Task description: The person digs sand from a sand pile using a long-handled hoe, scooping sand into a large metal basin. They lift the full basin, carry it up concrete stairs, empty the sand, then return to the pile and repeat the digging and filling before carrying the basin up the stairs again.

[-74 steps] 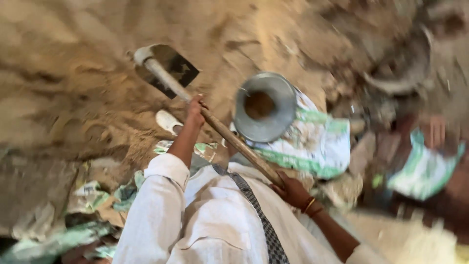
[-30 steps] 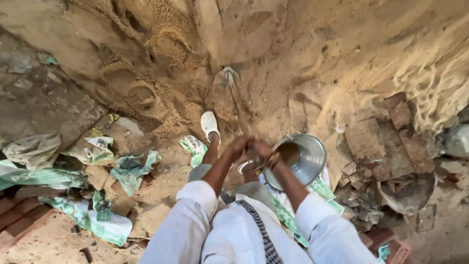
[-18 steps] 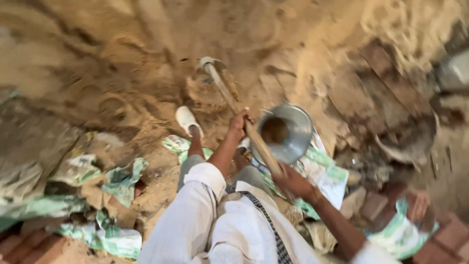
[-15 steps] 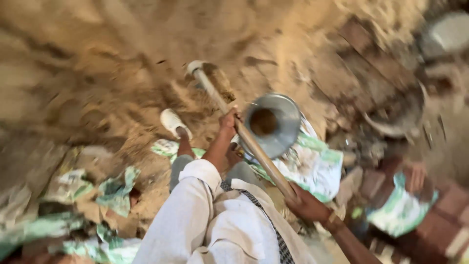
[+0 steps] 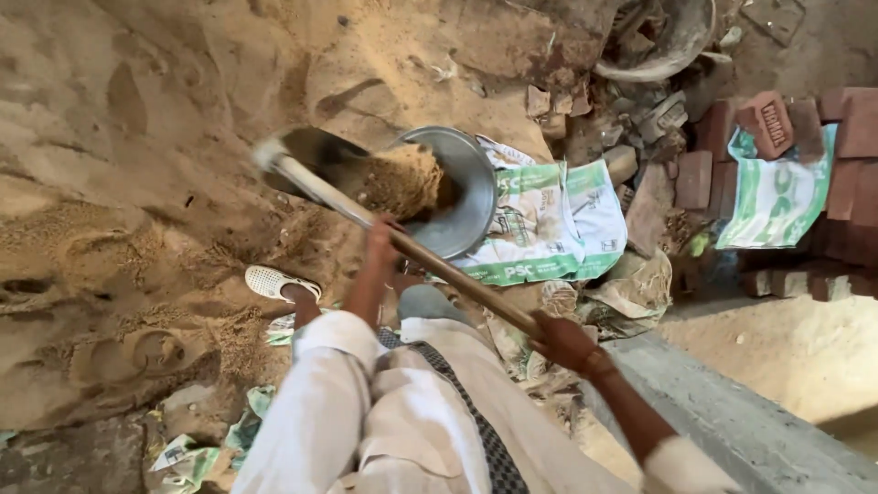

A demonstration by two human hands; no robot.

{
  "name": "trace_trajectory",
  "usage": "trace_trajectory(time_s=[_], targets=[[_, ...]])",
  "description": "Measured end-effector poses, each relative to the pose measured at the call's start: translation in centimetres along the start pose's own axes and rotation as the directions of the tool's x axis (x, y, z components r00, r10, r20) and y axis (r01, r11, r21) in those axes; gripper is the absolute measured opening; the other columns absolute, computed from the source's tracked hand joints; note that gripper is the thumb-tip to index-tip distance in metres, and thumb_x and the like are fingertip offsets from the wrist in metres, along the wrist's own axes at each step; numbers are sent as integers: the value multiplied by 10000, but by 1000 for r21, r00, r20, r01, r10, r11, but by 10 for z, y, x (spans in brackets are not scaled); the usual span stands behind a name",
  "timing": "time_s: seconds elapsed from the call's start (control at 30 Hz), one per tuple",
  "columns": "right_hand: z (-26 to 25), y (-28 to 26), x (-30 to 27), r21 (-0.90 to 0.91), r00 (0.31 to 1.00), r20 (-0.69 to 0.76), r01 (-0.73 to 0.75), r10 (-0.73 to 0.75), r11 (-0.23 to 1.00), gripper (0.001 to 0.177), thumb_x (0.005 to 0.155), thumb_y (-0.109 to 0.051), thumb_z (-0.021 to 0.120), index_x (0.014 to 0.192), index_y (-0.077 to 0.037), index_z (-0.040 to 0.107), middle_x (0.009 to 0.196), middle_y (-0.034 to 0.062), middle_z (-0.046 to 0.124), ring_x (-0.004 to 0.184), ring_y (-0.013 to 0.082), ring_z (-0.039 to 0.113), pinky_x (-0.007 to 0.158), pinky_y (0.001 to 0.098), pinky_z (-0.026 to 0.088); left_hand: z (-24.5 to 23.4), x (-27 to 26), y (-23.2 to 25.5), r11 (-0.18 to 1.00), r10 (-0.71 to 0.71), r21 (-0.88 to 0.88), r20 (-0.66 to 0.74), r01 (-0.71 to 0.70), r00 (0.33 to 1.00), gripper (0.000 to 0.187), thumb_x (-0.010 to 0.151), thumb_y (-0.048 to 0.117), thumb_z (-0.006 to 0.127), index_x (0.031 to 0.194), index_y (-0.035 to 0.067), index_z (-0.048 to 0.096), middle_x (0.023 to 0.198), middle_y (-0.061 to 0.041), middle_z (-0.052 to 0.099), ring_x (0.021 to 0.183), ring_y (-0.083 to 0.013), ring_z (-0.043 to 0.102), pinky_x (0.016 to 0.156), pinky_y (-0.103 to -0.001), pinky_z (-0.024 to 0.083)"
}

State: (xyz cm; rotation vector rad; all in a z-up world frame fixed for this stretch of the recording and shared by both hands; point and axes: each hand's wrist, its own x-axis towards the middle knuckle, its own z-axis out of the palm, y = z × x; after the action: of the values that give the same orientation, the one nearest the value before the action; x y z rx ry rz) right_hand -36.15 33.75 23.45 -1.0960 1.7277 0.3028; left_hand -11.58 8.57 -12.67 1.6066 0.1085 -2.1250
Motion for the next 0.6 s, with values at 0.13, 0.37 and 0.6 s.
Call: trace_trajectory(time_s=[0.13,0.37,0.6], targets=[[9,-59,63,56,992,-5,123,-123,991,442,970,-320,662,1317,-100,499,871,127,711,713,273,703,679,433,607,3,-69,128,990,138,4,-86,-138,987,140,953,219,602,907,87,601,697,-98,571,618,-253,575,575,-427,530],[-2,-245,200,-2,786,-286,572,-548,821,501,906,-335,741,1229,0,558,1014,280,700,929,464,675,783,533,544,-26,-75,275,859,500,-71,-91,-507,861,186,942,190,715,860,48,627,658,-81,588,554,-224,599,511,-391,521],[-37,-465,241,242,911,8,398,-412,885,812,887,-317,615,1557,-32,257,872,239,737,718,398,717,652,502,577,-54,-148,291,710,637,514,-178,-481,750,456,935,451,683,819,17,762,756,-158,725,646,-241,681,629,-411,540]])
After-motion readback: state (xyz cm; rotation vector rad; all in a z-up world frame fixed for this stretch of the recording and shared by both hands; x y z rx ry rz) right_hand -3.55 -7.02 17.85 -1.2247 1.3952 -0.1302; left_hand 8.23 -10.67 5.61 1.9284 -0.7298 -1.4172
